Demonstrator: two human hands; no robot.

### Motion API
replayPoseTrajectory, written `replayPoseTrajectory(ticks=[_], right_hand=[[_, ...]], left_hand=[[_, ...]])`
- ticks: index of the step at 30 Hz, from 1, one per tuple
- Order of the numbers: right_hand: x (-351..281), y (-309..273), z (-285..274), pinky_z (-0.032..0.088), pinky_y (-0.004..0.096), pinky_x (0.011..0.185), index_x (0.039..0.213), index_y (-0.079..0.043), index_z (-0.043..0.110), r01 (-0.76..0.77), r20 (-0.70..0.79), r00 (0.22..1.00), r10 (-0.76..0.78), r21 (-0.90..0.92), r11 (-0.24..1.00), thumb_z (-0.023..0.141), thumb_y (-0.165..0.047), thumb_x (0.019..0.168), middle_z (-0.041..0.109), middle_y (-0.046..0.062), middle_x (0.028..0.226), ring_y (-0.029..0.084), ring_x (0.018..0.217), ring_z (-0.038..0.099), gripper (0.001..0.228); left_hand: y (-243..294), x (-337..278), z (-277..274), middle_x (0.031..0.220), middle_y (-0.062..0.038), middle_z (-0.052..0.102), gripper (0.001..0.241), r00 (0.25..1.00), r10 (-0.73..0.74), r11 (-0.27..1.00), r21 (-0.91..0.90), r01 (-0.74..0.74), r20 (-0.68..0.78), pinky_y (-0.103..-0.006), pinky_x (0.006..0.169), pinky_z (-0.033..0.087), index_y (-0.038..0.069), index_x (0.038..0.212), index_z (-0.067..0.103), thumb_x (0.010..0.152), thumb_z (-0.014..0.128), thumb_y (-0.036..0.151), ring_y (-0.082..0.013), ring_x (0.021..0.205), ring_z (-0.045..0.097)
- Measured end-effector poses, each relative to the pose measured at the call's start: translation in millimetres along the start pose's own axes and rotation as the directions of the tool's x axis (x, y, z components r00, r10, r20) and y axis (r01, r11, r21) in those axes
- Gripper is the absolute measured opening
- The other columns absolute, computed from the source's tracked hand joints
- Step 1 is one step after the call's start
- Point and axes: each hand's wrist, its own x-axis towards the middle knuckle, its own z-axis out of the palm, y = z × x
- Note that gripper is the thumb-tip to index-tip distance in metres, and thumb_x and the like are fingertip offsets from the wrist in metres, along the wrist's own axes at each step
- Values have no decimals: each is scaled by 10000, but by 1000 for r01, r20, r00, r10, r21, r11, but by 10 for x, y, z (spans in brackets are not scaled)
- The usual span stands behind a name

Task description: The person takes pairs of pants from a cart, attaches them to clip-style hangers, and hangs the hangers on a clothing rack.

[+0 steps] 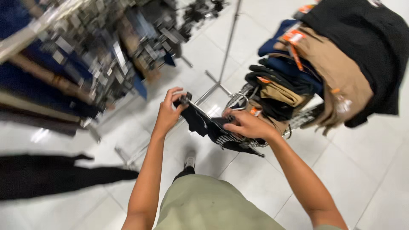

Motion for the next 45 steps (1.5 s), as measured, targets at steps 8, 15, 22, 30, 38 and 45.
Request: replayPoseTrajectory(ticks=[8, 15, 22, 30, 38, 45], right_hand=[[254, -139, 991, 504, 346, 577, 1213, -91, 582, 104, 41, 994, -97, -264, 959, 624, -310, 1013, 706, 91, 586, 230, 559, 659, 300], [266, -544, 1847, 549, 427, 667, 1134, -58, 552, 156, 68, 987, -143, -249, 956, 620, -313, 1006, 685, 129, 576, 297, 637, 715, 293], [316, -1202, 2531, 525, 537, 740, 1198, 7, 448, 175, 132, 982, -137, -349, 921, 509, -319, 1031, 702, 106, 576, 362, 726, 748, 371], [549, -1564, 2945, 555, 374, 649, 1071, 12, 474, 249, 60, 967, -246, -33, 968, 502, -159, 1048, 697, 117, 565, 239, 558, 706, 175], [1298, -1632, 3248, 523, 307, 574, 1064, -55, 498, 448, 40, 893, -448, 11, 894, 668, -217, 1006, 683, 105, 636, 207, 525, 641, 242], [1572, -2135, 3111, 546, 408, 599, 1263, -134, 581, 815, 35, 533, -845, -289, 502, 650, -85, 969, 615, 109, 1134, 314, 748, 664, 306]], left_hand=[[256, -1897, 28, 1140, -100, 660, 313, 736, -72, 954, 168, 247, -673, -423, 889, 531, 97, 1247, 603, 998, 694, 264, -290, 1076, 650], [1082, -3400, 752, 997, -57, 757, 370, 757, -602, 754, 131, 644, -254, -441, 879, 565, 248, 1149, 677, 904, 643, 523, -302, 1042, 710], [1651, -3391, 460, 1668, -206, 228, 1015, 712, -382, 892, -32, 451, -589, -589, 1164, 361, 83, 1546, 306, 793, 778, 573, -432, 1511, 289], [1674, -3409, 11, 1673, -257, 171, 836, 755, -151, 946, 129, 298, -638, -578, 1200, 322, 1, 1522, 314, 845, 735, 253, -459, 1522, 249], [1273, -3439, -811, 1375, -193, 632, 442, 617, -75, 970, 87, 228, -783, -476, 1018, 537, 49, 1380, 544, 940, 586, 49, -414, 1257, 619], [1263, -3213, -1554, 1275, -126, 681, 419, 574, -141, 987, -68, 148, -807, -392, 872, 606, 103, 1344, 590, 930, 623, 41, -288, 1042, 749]])
